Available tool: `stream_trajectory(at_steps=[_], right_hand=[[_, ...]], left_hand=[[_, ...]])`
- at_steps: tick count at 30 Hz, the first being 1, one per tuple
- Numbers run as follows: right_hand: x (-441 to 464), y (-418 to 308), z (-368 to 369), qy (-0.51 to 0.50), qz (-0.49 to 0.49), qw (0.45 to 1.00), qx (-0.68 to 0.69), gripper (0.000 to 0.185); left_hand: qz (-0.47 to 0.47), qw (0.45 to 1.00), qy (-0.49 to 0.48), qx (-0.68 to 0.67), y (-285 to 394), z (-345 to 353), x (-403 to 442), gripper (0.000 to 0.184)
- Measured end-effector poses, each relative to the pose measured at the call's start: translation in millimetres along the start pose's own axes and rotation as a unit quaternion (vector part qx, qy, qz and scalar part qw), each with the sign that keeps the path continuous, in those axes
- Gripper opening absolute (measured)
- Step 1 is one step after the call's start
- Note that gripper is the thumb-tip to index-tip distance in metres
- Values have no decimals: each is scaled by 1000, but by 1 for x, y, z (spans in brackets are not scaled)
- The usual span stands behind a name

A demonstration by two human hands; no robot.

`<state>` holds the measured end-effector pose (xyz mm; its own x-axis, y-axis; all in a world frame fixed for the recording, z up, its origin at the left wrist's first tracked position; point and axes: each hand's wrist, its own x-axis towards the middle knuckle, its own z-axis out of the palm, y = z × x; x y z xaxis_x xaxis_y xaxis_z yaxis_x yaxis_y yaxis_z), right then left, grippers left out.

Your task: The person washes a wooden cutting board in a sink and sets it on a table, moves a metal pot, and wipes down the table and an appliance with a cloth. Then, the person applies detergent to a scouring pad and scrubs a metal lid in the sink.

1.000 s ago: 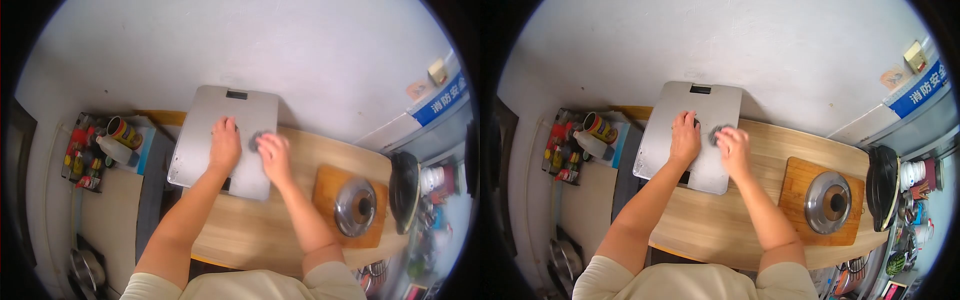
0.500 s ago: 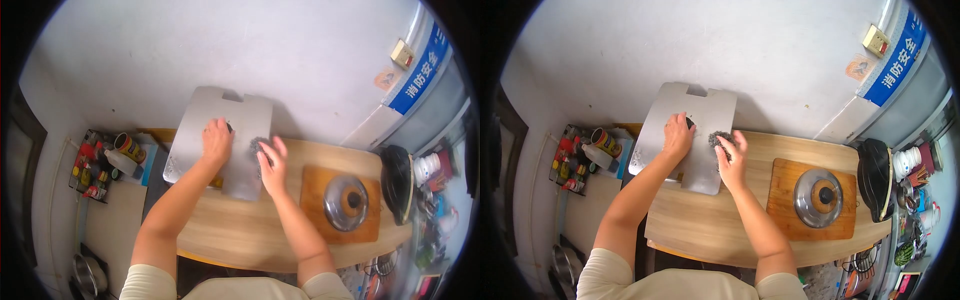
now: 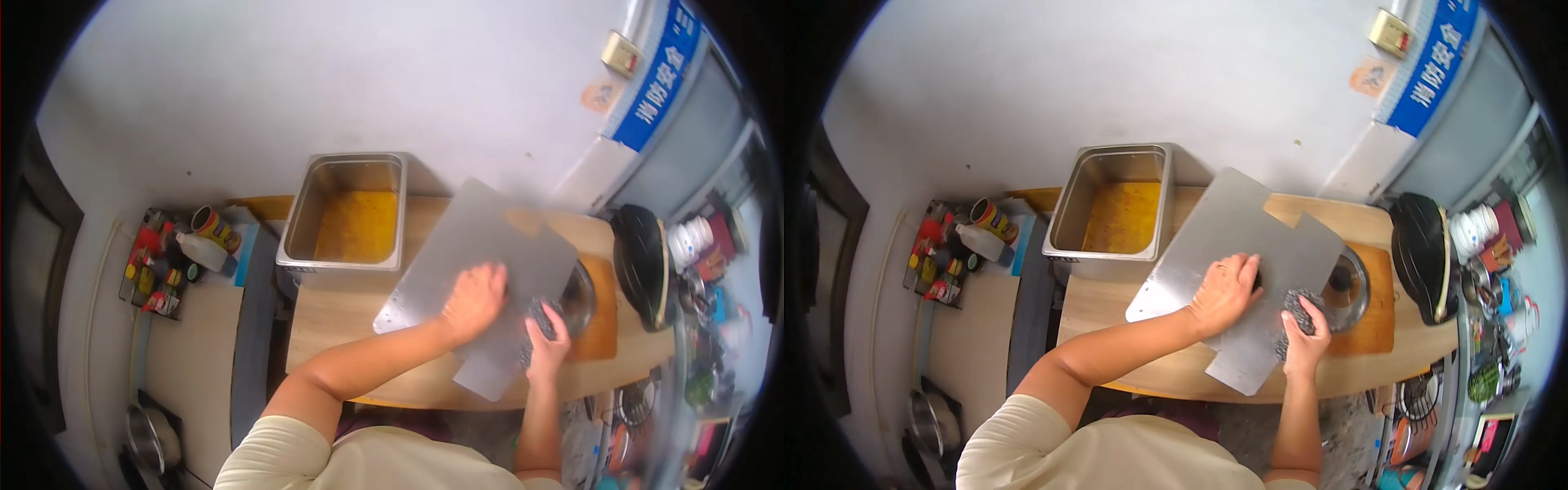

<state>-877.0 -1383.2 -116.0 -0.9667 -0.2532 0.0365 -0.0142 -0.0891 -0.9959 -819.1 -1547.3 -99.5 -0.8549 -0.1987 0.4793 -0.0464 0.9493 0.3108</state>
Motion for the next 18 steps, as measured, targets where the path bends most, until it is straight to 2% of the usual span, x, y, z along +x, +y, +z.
stream_trajectory(at_steps=[5, 8, 10, 12, 14, 15, 16, 17, 18], right_hand=[[-71, -6, -65, 146, 24, 989, -4, 34], [-125, -20, -92, 257, 14, 966, 7, 32], [-166, -19, -116, 324, -10, 946, 26, 30], [-208, -28, -139, 381, -20, 924, 26, 30], [-249, -35, -167, 439, -21, 898, 13, 31], [-271, -34, -184, 453, -23, 891, 21, 30], [-293, -31, -203, 466, -28, 884, 29, 30], [-315, -27, -224, 480, -37, 876, 36, 30], [-339, -15, -246, 486, -62, 871, 25, 31]], left_hand=[[94, 986, -65, -123, 57, 18, -30, 57], [214, 946, -101, -219, 88, 14, -40, 61], [271, 910, -157, -272, 103, 10, -43, 67], [292, 929, -86, -209, 118, 3, -38, 72], [225, 951, -58, -202, 141, 19, -42, 68], [199, 928, -145, -280, 149, 38, -46, 68], [84, 825, -356, -430, 172, 35, -54, 67], [-38, 652, -545, -526, 199, 31, -64, 66], [-47, 583, -578, -569, 223, 42, -82, 64]])
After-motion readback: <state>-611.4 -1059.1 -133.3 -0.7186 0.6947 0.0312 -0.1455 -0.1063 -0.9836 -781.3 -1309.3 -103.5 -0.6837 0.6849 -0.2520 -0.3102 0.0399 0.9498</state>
